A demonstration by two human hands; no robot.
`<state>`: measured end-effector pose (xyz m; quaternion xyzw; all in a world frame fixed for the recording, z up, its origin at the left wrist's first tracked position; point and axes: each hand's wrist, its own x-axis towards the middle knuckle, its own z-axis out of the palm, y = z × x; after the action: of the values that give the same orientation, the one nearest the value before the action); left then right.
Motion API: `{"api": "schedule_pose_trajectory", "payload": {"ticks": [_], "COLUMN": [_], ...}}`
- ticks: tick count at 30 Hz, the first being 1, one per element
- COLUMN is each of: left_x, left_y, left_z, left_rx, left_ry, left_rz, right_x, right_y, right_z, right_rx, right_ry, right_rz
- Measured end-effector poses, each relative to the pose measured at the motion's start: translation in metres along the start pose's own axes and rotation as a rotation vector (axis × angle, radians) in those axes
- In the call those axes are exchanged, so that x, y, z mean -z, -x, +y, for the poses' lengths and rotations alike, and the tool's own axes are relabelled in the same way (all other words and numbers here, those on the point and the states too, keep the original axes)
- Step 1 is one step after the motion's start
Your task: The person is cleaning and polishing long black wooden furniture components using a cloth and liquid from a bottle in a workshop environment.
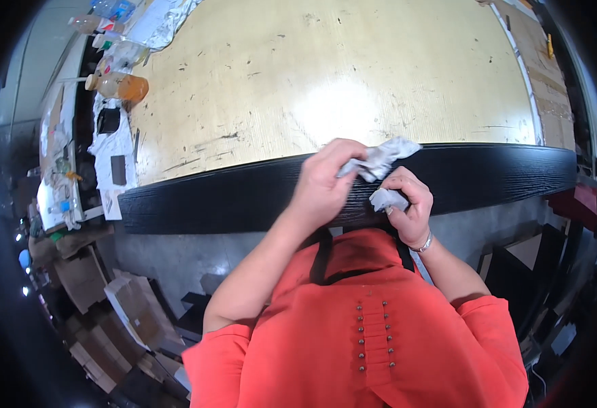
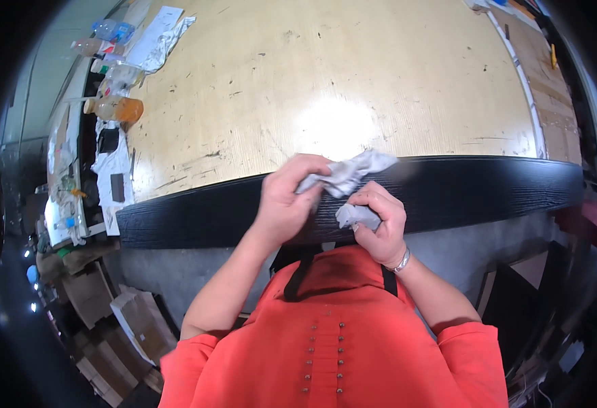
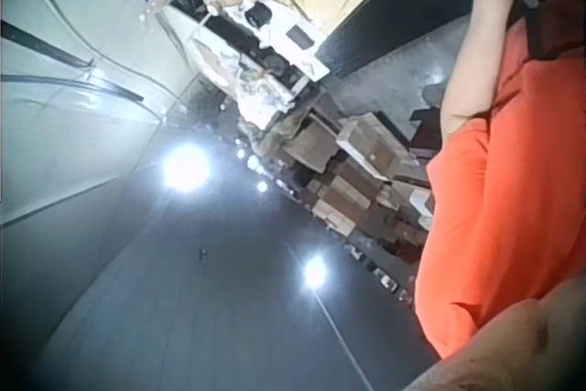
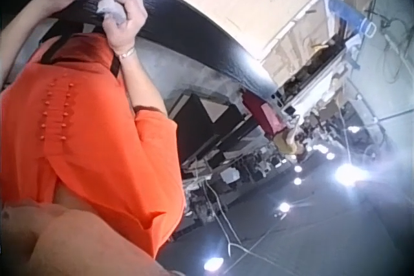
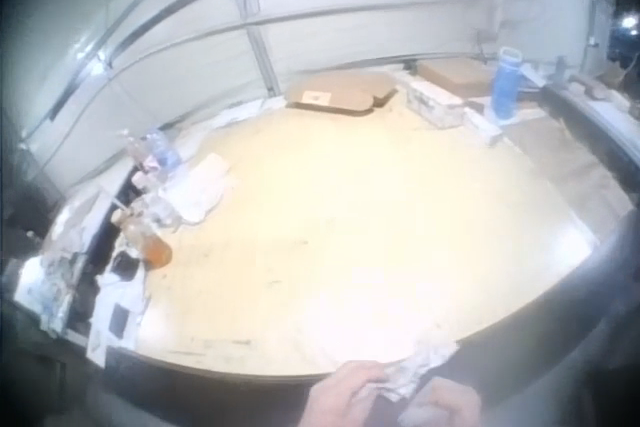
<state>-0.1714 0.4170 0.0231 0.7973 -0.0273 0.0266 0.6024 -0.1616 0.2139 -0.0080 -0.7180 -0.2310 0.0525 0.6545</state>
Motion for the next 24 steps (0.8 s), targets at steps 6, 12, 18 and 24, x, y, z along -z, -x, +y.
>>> {"api": "schedule_pose_trajectory", "payload": {"ticks": [6, 12, 18, 24], "left_x": [0.155, 0.087, 0.185, 0.129], "left_y": [0.083, 0.082, 0.096, 0.123], "left_z": [-0.083, -0.051, -0.069, -0.069], "left_rx": [-0.052, 0.071, 0.504, 0.031], "left_ry": [-0.963, -1.007, -0.971, -0.971], "left_rz": [0.496, 0.459, 0.536, 0.356], "right_x": [0.001, 0.000, -0.005, -0.007], "right_y": [-0.003, -0.002, -0.007, -0.008], "right_z": [0.003, 0.004, 0.000, -0.003], "right_rx": [0.090, 0.085, 0.094, 0.059], "right_ry": [0.030, 0.041, 0.095, 0.107], "right_rz": [-0.047, -0.053, -0.080, -0.098]}}
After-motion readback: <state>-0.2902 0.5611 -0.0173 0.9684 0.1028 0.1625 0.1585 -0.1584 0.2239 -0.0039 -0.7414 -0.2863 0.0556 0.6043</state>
